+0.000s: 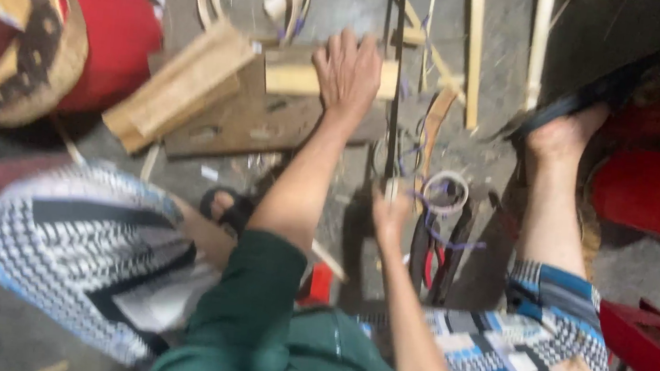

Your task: Using a hand saw to cut a small wooden block into two pieces on a floor-level workspace.

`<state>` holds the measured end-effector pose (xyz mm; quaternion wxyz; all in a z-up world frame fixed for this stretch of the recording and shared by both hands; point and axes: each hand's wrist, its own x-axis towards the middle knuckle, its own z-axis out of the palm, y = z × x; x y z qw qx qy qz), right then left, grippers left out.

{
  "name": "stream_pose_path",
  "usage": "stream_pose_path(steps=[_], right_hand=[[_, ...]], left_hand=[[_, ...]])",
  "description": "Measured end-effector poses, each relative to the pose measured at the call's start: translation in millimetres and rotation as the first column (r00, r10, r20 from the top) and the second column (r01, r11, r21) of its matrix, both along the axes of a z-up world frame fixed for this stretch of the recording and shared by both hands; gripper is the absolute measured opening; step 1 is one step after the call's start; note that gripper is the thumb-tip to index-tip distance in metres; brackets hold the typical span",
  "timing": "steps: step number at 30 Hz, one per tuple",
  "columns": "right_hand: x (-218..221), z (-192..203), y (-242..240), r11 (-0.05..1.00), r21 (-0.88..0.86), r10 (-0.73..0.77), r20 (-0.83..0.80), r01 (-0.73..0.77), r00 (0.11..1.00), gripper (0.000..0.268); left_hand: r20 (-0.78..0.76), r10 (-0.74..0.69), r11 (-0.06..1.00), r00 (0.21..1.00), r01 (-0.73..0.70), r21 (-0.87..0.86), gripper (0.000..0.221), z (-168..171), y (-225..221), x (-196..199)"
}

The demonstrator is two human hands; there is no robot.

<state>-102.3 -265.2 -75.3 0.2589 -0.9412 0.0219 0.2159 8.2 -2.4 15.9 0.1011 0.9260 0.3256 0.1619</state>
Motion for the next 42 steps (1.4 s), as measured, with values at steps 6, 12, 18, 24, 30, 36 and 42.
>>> stream_pose_path(steps=[6, 12, 18, 24, 30, 36, 42], right_hand=[[-54, 43, -33, 0.986, 0.086, -0.136, -0.07, 0.142, 0.988, 0.021], [-45, 79, -18, 0.964, 0.016, -0.264, -0.075, 0.266, 0.962, 0.04], [-42, 67, -10, 0.972, 0.18, -0.188, 0.205, 0.152, 0.961, 0.066], [-40, 47, -8, 0.987, -0.094, -0.092, 0.329, 0.13, 0.94, 0.087], [-40, 27, -8, 0.988, -0.099, -0.088, 0.294, 0.122, 0.952, 0.09], [-40, 31, -5, 0.983, -0.143, -0.073, 0.262, 0.113, 0.962, 0.093], [-39, 48, -6, 0.975, -0.215, -0.013, 0.215, 0.06, 0.976, 0.096]], left_hand=[[-0.002, -0.004, 1.0, 1.0, 0.004, 0.002, 0.014, -21, -2, 4], [-0.038, 0.007, 0.998, 0.999, -0.005, 0.061, 0.031, -29, 3, 1], [-0.018, -0.537, 0.842, 0.844, 0.534, -0.077, 0.08, -1, 28, -48], [0.454, -0.439, 0.615, 0.775, 0.628, -0.478, 0.053, 58, 53, -66], [0.66, -0.32, 0.088, 0.679, 0.715, -0.693, 0.063, 192, 20, -109], [0.701, 0.02, -0.228, 0.713, 0.686, -0.691, 0.07, 225, -1, -148], [0.591, 0.45, -0.497, 0.669, 0.738, -0.457, 0.044, 211, -19, -138]])
